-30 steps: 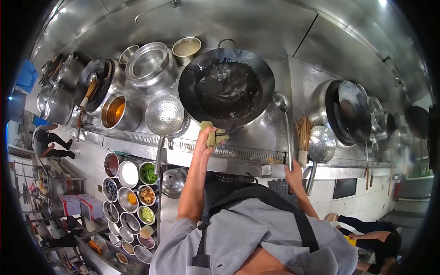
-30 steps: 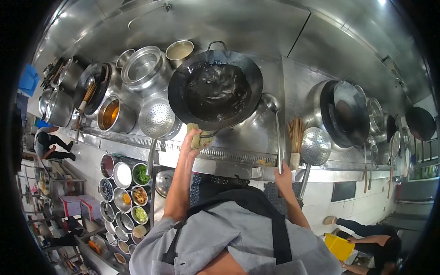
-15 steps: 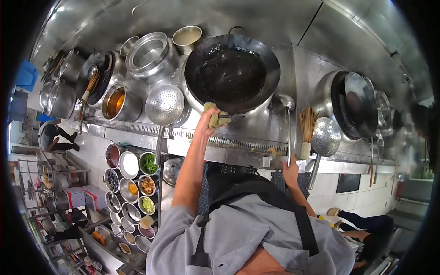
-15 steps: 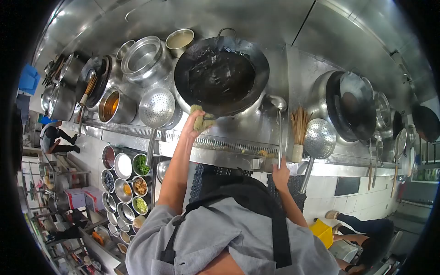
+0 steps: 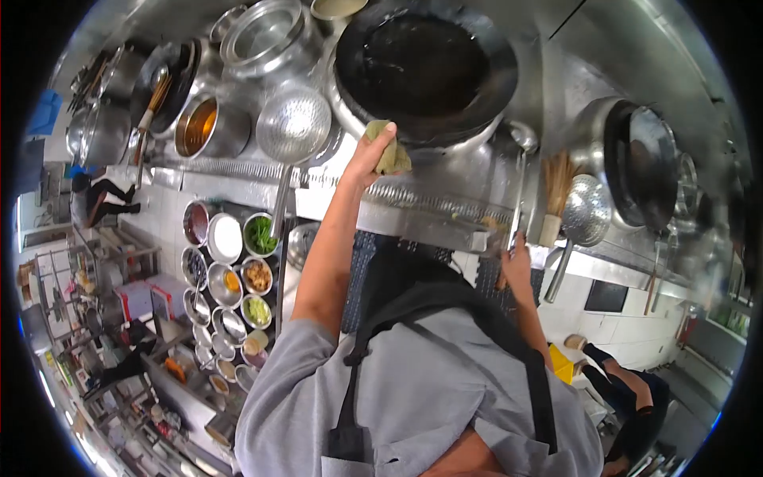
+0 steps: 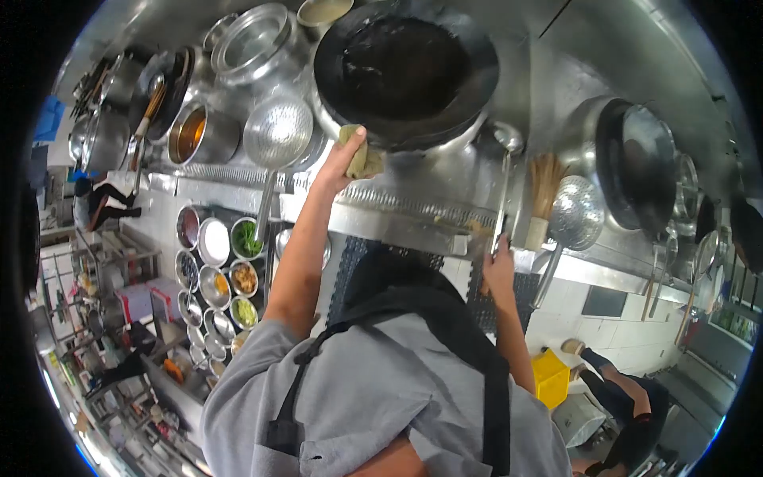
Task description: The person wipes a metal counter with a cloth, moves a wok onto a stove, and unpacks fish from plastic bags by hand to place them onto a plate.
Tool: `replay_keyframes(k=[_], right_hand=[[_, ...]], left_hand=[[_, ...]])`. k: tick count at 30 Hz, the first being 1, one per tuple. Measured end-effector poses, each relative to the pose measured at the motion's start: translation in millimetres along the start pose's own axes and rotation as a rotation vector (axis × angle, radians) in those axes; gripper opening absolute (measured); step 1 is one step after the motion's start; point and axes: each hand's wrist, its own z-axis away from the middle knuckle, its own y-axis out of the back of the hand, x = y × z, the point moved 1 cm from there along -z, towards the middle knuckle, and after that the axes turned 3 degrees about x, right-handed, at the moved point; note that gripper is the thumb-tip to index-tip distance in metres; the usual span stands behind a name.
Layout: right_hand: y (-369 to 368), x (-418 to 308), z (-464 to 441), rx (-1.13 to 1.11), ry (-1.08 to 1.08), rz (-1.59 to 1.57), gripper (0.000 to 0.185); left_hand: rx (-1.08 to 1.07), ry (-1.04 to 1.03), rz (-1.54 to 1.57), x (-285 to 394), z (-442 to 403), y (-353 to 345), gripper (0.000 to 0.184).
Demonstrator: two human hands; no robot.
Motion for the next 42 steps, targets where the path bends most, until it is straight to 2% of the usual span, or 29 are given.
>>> replay_keyframes(k=[1,2,5,8,11,12,15,16,19,20,22,23,24,26,27,28,29,30,32,34,35,37,39,41,42], right_hand=[[1,-3,4,0.008,0.009,0.022,0.065],[2,-1,12,0.006,0.016,0.010,0.065],[4,-11,25,-0.019,-0.057,-0.001,0.064],[0,-18,35,0.001,-0.078,0.071,0.066],[4,-35,44,0.041,-0.088,0.099,0.067],[7,-42,44,0.050,-0.036,0.117,0.065],[14,-65,41,0.108,0.086,0.188,0.061],[13,-70,36,0.121,0.178,0.223,0.055],[2,-104,21,-0.060,0.313,0.152,0.049],[-2,-125,15,-0.205,0.372,0.042,0.045],[-5,-181,14,-0.461,0.495,0.029,0.045],[-11,-210,12,-0.604,0.580,0.032,0.045],[-19,-233,11,-0.626,0.694,0.037,0.047],[-35,-268,18,-0.721,0.963,0.050,0.050],[-40,-284,23,-0.872,0.965,0.048,0.053],[-43,-301,31,-1.024,0.955,0.069,0.058],[-50,-322,41,-1.159,0.933,0.094,0.062],[-56,-338,51,-1.251,1.056,0.148,0.069],[-70,-362,80,-1.343,1.263,0.336,0.078],[-70,-393,119,-1.410,1.397,0.463,0.083],[-69,-403,142,-1.449,1.459,0.483,0.085],[-70,-428,196,-1.532,1.539,0.498,0.086],[-70,-441,258,-1.624,1.547,0.491,0.087],[-73,-440,317,-1.636,1.684,0.480,0.086],[-74,-440,341,-1.633,1.754,0.465,0.086]], left_hand=[[-0.009,-0.068,-0.131,2,15,8,0.068],[0.137,-0.288,-0.268,-23,13,30,0.075],[0.380,-0.504,-1.104,-43,64,83,0.082],[0.588,-0.261,-1.280,-37,115,92,0.078],[0.536,-0.306,-1.398,-84,107,133,0.080],[0.564,-0.409,-1.489,-89,109,134,0.074],[0.554,-0.402,-1.476,-94,103,139,0.070],[0.551,-0.405,-1.465,-95,103,138,0.068],[0.545,-0.422,-1.505,-97,101,133,0.066],[0.562,-0.383,-1.497,-103,98,134,0.068],[0.686,-0.552,-1.506,-92,125,118,0.074],[0.709,-0.617,-1.436,-99,136,117,0.068],[0.721,-0.664,-1.373,-94,160,111,0.065],[0.682,-0.622,-1.263,-126,202,114,0.061],[0.579,-0.436,-1.149,-140,234,115,0.060],[0.588,-0.286,-1.052,-180,253,125,0.055],[0.649,-0.241,-0.945,-231,275,136,0.052],[0.642,0.009,-0.927,-267,304,144,0.051],[0.792,0.366,-0.859,-343,378,142,0.048],[0.975,0.529,-0.739,-433,448,126,0.045],[1.087,0.539,-0.614,-518,469,124,0.044],[1.174,0.719,-0.343,-554,532,75,0.046],[1.272,0.751,-0.311,-653,552,41,0.049],[1.280,0.654,0.006,-705,561,4,0.051],[1.280,0.628,0.345,-697,565,-12,0.052]])
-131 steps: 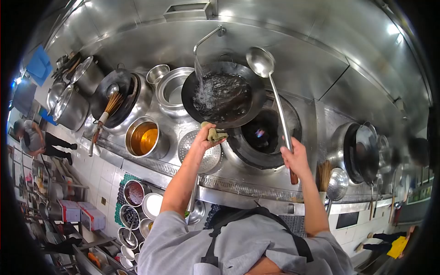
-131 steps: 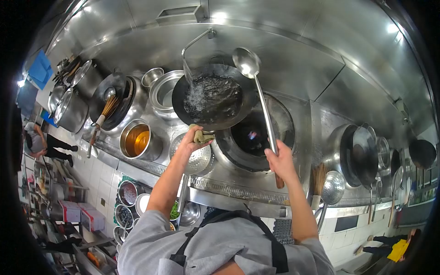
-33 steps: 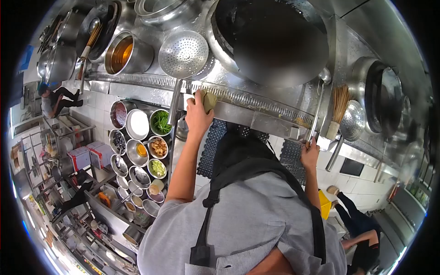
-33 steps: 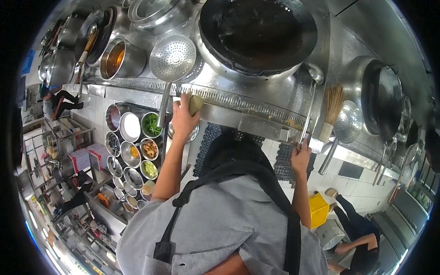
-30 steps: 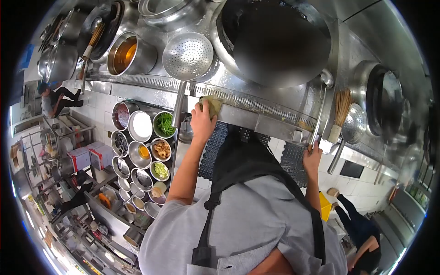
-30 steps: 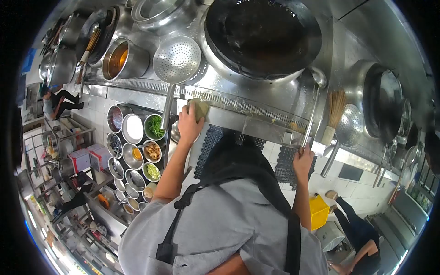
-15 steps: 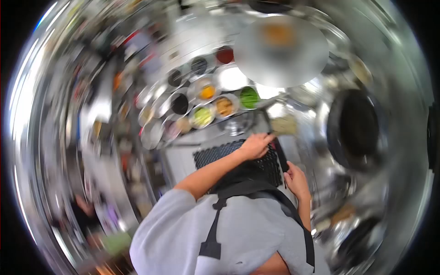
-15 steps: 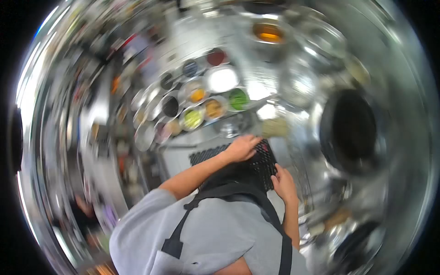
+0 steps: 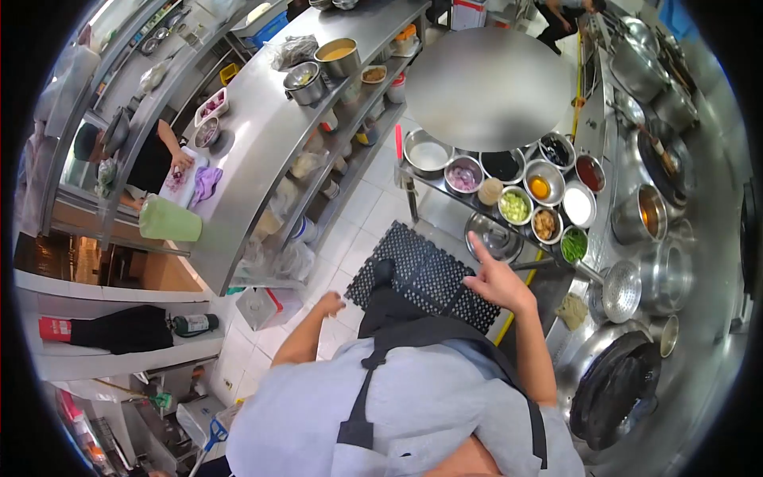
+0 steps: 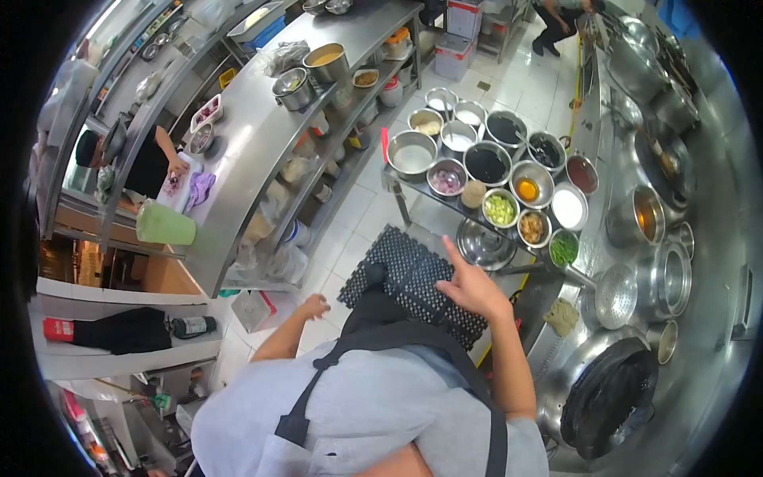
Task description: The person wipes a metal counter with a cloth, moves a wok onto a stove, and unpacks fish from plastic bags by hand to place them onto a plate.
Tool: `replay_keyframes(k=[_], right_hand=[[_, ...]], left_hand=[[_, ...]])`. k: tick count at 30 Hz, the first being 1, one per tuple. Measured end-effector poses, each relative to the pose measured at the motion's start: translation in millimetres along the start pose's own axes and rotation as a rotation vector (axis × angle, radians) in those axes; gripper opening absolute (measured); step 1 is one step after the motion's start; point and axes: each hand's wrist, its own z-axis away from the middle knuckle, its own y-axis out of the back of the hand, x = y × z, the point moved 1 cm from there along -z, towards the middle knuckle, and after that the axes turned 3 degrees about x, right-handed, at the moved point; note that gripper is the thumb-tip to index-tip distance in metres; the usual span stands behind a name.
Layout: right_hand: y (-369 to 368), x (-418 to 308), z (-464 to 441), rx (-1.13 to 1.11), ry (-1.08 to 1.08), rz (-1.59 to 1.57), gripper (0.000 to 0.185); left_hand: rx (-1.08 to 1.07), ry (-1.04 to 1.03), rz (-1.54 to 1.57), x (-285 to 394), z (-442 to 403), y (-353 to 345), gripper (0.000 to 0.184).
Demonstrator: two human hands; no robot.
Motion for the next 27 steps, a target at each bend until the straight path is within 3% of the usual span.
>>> replay_keyframes(k=[1,3,6,9,12,15,17,21,27], right_hand=[[-8,-10,-17,-0.042,0.019,0.040,0.084],[-29,-26,-58,-0.133,0.062,0.122,0.082],[-69,-30,-112,-0.165,-0.002,0.257,0.066],[-120,-14,-158,-0.209,-0.024,0.360,0.058],[-140,-55,-203,-0.327,-0.035,0.328,0.055],[-144,-105,-260,-0.366,0.055,0.228,0.053],[-134,-136,-312,-0.399,0.143,0.234,0.052],[-92,-191,-435,-0.346,0.286,-0.108,0.048],[-40,-295,-695,-0.135,0.426,-0.329,0.046]], left_hand=[[-0.091,0.165,0.246,6,27,7,0.053],[-0.156,0.151,0.425,-11,27,14,0.054],[-0.049,0.037,0.442,-21,10,58,0.055],[0.274,-0.273,0.238,-44,-38,121,0.054],[0.674,-0.367,0.046,-30,-38,217,0.056],[0.933,-0.339,-0.007,-13,-31,306,0.062],[0.914,-0.166,-0.118,1,-19,346,0.069],[0.809,0.054,-0.259,4,-43,375,0.081],[0.652,0.146,-0.195,12,-57,383,0.095]])
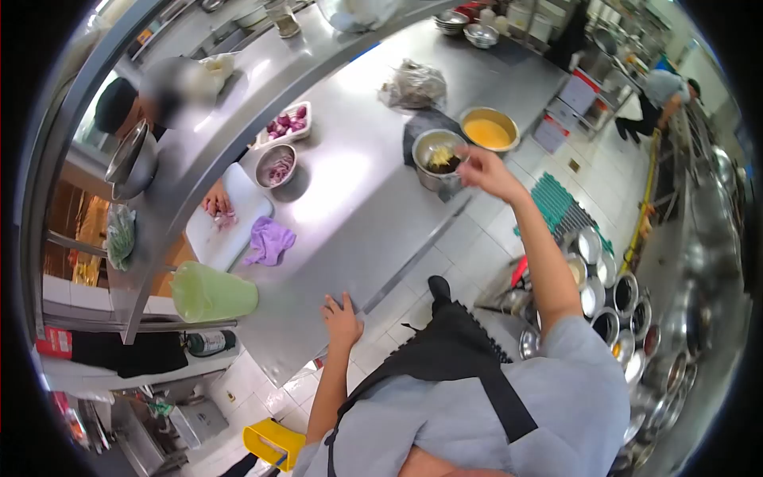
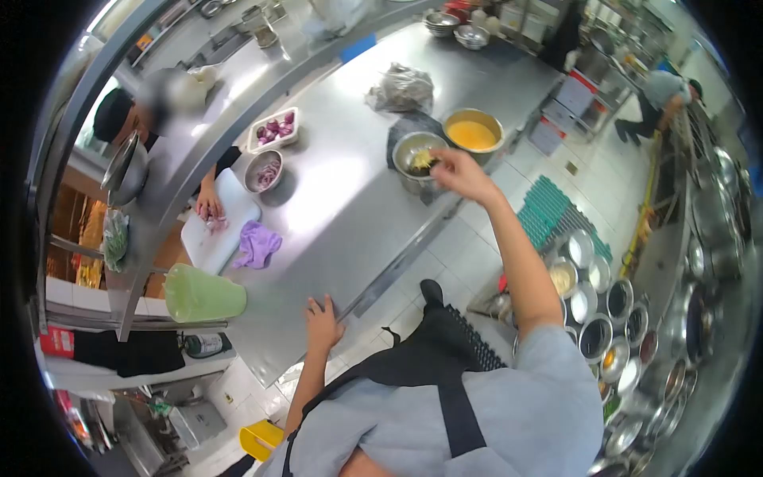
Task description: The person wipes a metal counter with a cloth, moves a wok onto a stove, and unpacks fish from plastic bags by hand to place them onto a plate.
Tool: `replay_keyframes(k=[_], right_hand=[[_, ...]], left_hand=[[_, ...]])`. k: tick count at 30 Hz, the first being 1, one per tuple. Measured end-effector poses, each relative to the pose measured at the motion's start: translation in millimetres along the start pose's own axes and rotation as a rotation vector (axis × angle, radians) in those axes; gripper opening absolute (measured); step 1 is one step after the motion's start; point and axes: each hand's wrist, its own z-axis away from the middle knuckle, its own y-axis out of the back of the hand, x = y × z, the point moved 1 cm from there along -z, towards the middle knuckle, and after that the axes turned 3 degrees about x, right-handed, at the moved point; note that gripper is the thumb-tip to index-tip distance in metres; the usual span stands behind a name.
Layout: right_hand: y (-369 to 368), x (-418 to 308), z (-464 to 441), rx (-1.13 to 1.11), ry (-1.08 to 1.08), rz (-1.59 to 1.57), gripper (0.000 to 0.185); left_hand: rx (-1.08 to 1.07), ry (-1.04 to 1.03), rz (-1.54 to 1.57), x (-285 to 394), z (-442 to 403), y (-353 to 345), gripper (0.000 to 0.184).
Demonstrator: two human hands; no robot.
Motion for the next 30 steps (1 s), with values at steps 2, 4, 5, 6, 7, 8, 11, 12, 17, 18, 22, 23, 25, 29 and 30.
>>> replay_keyframes(k=[2,4,5,6,7,8,11,12,17,18,22,23,25,29,30], right_hand=[[8,25,-105,0.096,0.077,0.259,0.052],[8,71,-216,0.098,0.050,0.291,0.060],[6,82,-262,0.103,0.036,0.303,0.065],[0,82,-292,0.123,0.081,0.434,0.070],[-3,81,-321,0.154,0.127,0.564,0.074],[-5,83,-346,0.187,0.168,0.696,0.079],[-24,134,-422,0.439,0.236,0.754,0.065],[-27,141,-436,0.567,0.270,0.719,0.056],[-56,150,-463,0.042,-0.100,0.856,0.044],[-68,143,-462,-0.025,-0.112,0.891,0.042],[-124,113,-441,-0.017,0.147,0.942,0.040],[-135,95,-417,-0.024,0.172,0.814,0.037],[-147,36,-358,-0.152,0.266,0.735,0.031],[-226,62,-289,-0.414,0.358,0.550,0.025],[-240,68,-267,-0.495,0.353,0.604,0.025]], left_hand=[[-0.039,0.015,0.042,3,1,12,0.098],[-0.060,0.037,0.066,5,-6,14,0.101],[-0.066,0.047,0.063,4,-11,13,0.102],[-0.080,0.058,0.059,3,-11,13,0.104],[-0.089,0.097,0.056,5,-16,13,0.105],[-0.105,0.132,0.053,9,-18,13,0.106],[-0.135,0.226,0.046,26,-21,18,0.111],[-0.139,0.252,0.041,31,-24,22,0.113],[-0.145,0.328,0.075,42,-31,26,0.114],[-0.122,0.323,0.080,41,-31,24,0.114],[-0.075,0.293,0.076,35,-29,18,0.108],[-0.068,0.283,0.080,32,-27,16,0.107],[-0.078,0.277,0.122,26,-34,21,0.106],[0.039,0.275,0.714,-1,-55,28,0.104],[0.124,0.264,0.971,-5,-63,28,0.104]])
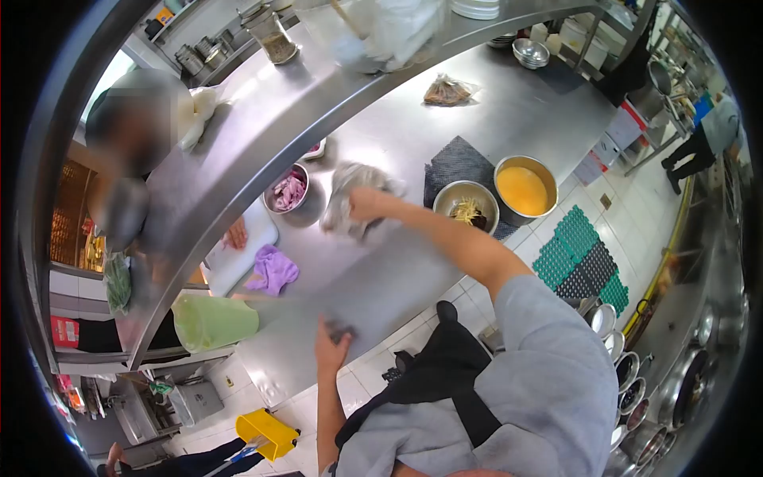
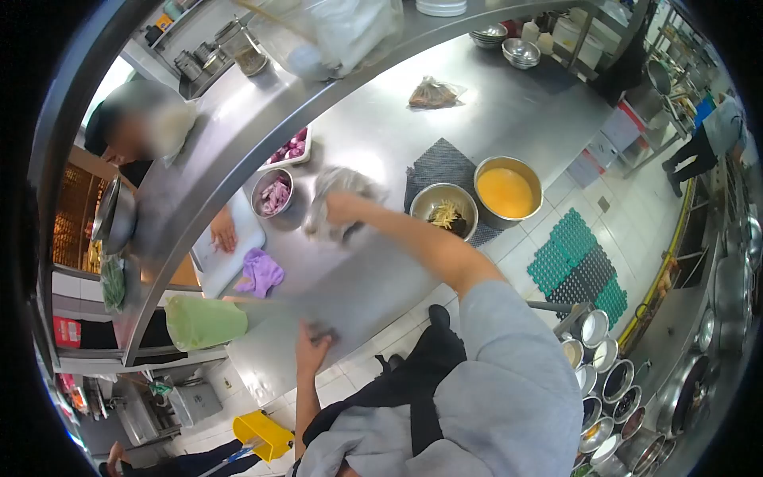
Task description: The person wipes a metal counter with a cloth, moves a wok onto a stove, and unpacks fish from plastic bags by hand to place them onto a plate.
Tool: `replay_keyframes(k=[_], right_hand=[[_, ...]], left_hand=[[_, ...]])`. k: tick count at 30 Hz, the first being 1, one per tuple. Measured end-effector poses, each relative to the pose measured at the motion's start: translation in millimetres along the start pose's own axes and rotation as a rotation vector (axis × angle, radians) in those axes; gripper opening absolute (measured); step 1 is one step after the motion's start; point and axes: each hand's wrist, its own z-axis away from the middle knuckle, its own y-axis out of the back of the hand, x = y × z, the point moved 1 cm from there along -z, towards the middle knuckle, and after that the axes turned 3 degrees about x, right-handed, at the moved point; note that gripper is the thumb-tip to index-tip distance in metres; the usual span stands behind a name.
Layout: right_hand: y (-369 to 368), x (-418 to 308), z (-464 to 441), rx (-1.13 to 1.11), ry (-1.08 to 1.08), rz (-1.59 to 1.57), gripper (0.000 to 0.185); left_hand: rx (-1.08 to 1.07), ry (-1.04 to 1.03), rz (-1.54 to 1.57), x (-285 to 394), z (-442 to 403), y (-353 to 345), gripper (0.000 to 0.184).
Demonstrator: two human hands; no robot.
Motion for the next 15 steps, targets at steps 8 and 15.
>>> replay_keyframes(k=[8,15], right_hand=[[81,32,14,-0.747,0.012,-0.247,0.053],[215,281,-1,0.550,-0.526,-0.131,0.037]], left_hand=[[0.228,-0.325,-0.178,58,-45,-37,0.104],[0.195,-0.294,-0.354,85,-42,-73,0.102]])
